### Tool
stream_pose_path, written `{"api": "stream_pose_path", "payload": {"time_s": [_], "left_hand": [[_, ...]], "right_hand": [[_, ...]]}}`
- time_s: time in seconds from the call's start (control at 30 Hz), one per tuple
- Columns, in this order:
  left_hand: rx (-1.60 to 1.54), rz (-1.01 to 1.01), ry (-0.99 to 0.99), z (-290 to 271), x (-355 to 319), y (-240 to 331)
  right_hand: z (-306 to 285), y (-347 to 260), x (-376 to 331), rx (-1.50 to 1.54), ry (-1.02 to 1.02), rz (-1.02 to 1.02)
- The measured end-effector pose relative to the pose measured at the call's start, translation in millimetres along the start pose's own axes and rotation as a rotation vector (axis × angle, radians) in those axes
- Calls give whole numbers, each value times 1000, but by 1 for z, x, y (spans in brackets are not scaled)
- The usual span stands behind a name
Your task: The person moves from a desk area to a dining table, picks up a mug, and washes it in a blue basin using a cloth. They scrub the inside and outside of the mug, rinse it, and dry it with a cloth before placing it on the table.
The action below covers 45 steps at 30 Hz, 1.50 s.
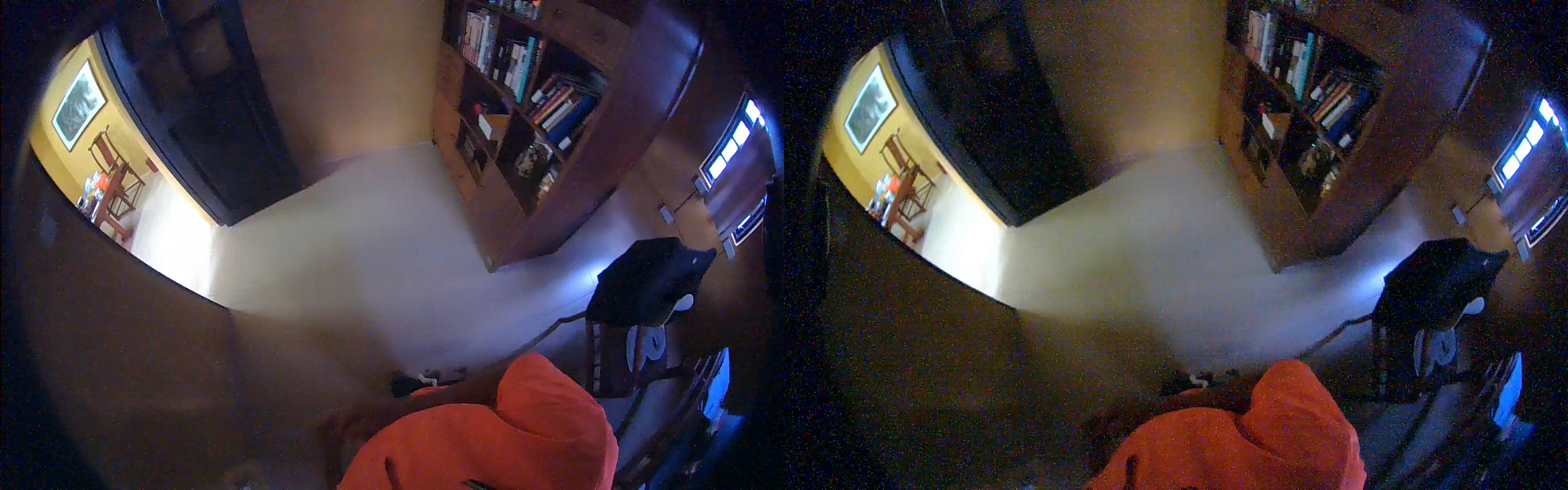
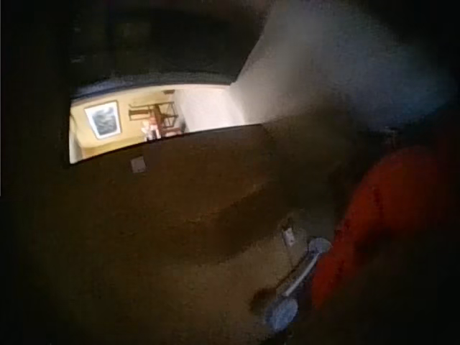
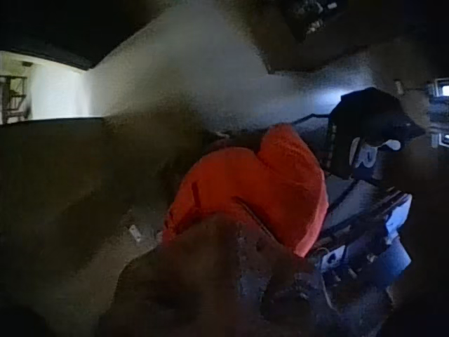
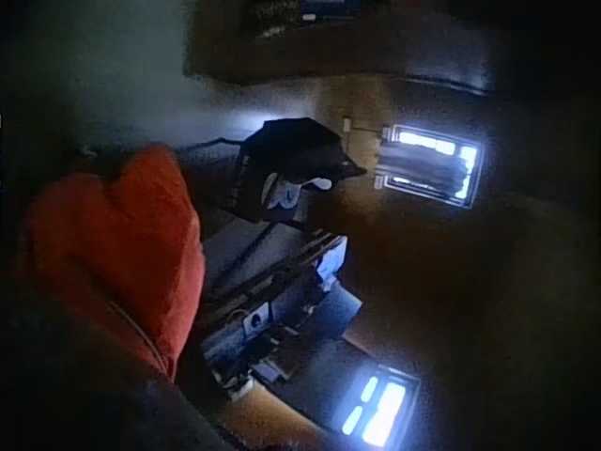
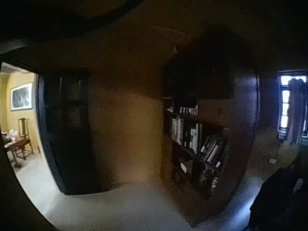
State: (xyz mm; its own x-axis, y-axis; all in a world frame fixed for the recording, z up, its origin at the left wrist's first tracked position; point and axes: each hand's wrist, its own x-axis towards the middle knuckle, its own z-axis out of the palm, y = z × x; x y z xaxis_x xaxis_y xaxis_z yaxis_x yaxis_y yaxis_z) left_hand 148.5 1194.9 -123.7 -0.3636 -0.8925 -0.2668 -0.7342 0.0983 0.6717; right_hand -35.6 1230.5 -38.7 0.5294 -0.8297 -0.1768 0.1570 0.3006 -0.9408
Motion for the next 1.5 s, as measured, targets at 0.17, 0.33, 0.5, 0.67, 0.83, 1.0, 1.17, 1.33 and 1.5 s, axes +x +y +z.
{"api": "stream_pose_path", "payload": {"time_s": [0.17, 0.33, 0.5, 0.67, 0.83, 1.0, 1.17, 1.33, 1.5], "left_hand": [[-44, 33, 6, -65, 133, -3], [-158, -5, 188, -155, 276, -36], [-665, 68, 435, -295, 431, -59], [-674, 224, 680, -466, 528, -79], [-704, 545, 1010, -641, 536, -27], [-471, 374, 1159, -736, 548, 20], [-421, 295, 1290, -761, 567, 25], [-519, 249, 1351, -762, 544, 4], [-627, 286, 1360, -768, 552, -5]], "right_hand": [[-80, -51, 67, -4, 69, 141], [-155, -89, 167, 44, 57, 238], [-233, -138, 305, -99, 65, 344], [-313, -171, 414, -157, 45, 166], [-362, -224, 522, 164, 53, 522], [-450, -241, 637, 29, -202, 511], [-518, -298, 728, -142, -241, 443], [-541, -333, 800, -233, -474, 490], [-544, -327, 877, -251, -560, 524]]}}
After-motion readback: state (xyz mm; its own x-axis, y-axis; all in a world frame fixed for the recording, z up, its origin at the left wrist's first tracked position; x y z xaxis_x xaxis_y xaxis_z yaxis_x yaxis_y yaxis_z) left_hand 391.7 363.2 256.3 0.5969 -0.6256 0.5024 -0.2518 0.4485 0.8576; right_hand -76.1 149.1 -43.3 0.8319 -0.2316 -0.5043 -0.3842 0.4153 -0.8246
